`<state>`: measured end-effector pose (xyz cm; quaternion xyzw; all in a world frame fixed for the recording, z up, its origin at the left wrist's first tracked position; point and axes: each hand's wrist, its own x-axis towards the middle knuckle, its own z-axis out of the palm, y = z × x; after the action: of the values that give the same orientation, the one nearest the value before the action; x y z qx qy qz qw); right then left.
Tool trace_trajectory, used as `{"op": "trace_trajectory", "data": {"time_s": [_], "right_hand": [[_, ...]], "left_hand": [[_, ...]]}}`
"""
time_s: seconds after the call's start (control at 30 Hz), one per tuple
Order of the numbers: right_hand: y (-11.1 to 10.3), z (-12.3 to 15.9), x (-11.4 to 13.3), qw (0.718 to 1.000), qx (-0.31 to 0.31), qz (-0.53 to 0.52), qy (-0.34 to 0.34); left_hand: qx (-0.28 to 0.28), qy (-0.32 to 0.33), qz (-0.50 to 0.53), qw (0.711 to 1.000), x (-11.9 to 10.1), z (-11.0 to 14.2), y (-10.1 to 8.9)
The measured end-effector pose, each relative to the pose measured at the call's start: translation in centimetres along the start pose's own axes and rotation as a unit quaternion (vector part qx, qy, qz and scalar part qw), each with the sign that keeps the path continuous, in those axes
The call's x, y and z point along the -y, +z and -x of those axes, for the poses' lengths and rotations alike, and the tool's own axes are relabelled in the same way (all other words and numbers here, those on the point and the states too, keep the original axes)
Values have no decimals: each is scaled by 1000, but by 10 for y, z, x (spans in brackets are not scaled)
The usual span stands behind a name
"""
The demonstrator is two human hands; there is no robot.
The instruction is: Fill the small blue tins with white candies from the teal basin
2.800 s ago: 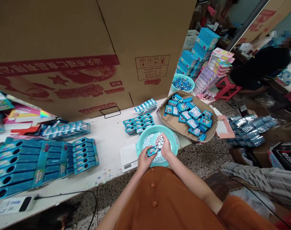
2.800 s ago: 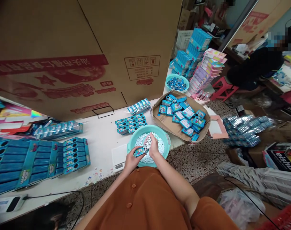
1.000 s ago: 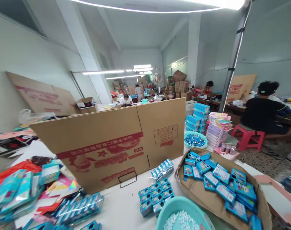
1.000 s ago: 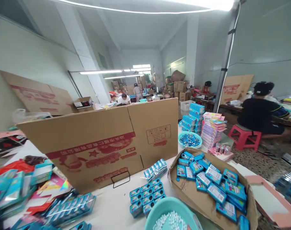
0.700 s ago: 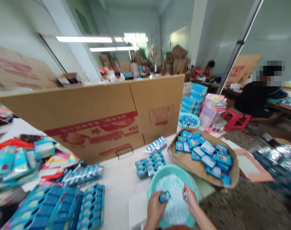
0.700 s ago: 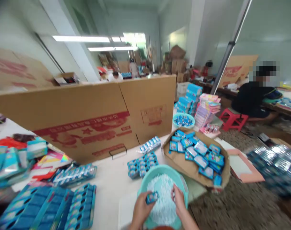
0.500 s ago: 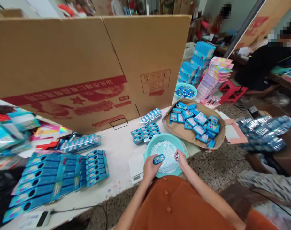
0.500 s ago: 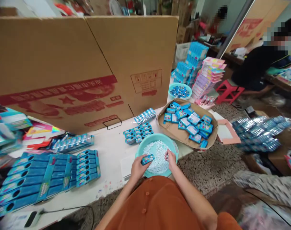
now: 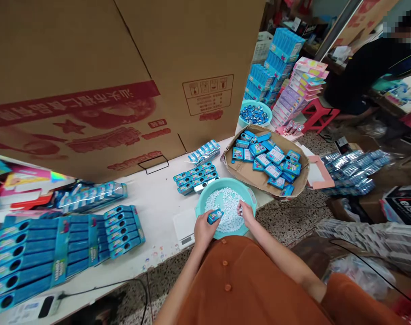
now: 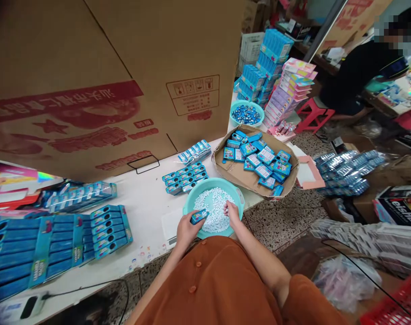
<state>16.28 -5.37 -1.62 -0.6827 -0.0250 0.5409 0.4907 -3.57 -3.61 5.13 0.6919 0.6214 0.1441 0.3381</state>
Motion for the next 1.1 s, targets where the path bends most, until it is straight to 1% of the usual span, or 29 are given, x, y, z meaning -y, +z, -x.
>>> {"op": "trace_trajectory", "data": {"time_s": [0.1,0.2,0.33,0.43,0.47,0.53,0.63,0.73,0.8,0.87,0.93,1.0,1.1], "right_hand": [[1,-1,-1,1000,4,3,-2],[0,-1,-2,1000,6,4,-6],[-1,-1,-3,1000,2,2,-1],[-3,0,-3,1000,6,-1,-1],[-4,1,-3,1000,9,-2,-1],[-7,2,-4,1000,20,-5,-7],[-14,5,-6,999,31,-3,-19],[-20,8,-13,999,31,26,-28],[-23,10,-19,996,39,73,-34],[-24,13,-25,990,50,123,-40],[-24,15,-31,985,57,155,-48],[-24,16,-36,982,61,166,-60],[-26,14,-44,968,73,211,-118]], "left_hand": [[11,-20,-13,1000,5,-4,2],[11,-27,5,1000,8,-5,4],[27,-47,72,996,10,0,3],[28,-25,148,988,14,4,-2],[16,-18,171,985,17,5,-4],[-27,-17,205,978,25,4,-11],[-125,-24,212,969,44,-6,-26],[-213,-24,144,966,70,-24,-43],[-232,-15,73,970,88,-38,-51],[-221,-15,20,975,104,-53,-55],[-190,-29,2,981,116,-68,-54],[-159,-34,5,987,125,-82,-49],[-129,-7,15,992,133,-99,-38]]}}
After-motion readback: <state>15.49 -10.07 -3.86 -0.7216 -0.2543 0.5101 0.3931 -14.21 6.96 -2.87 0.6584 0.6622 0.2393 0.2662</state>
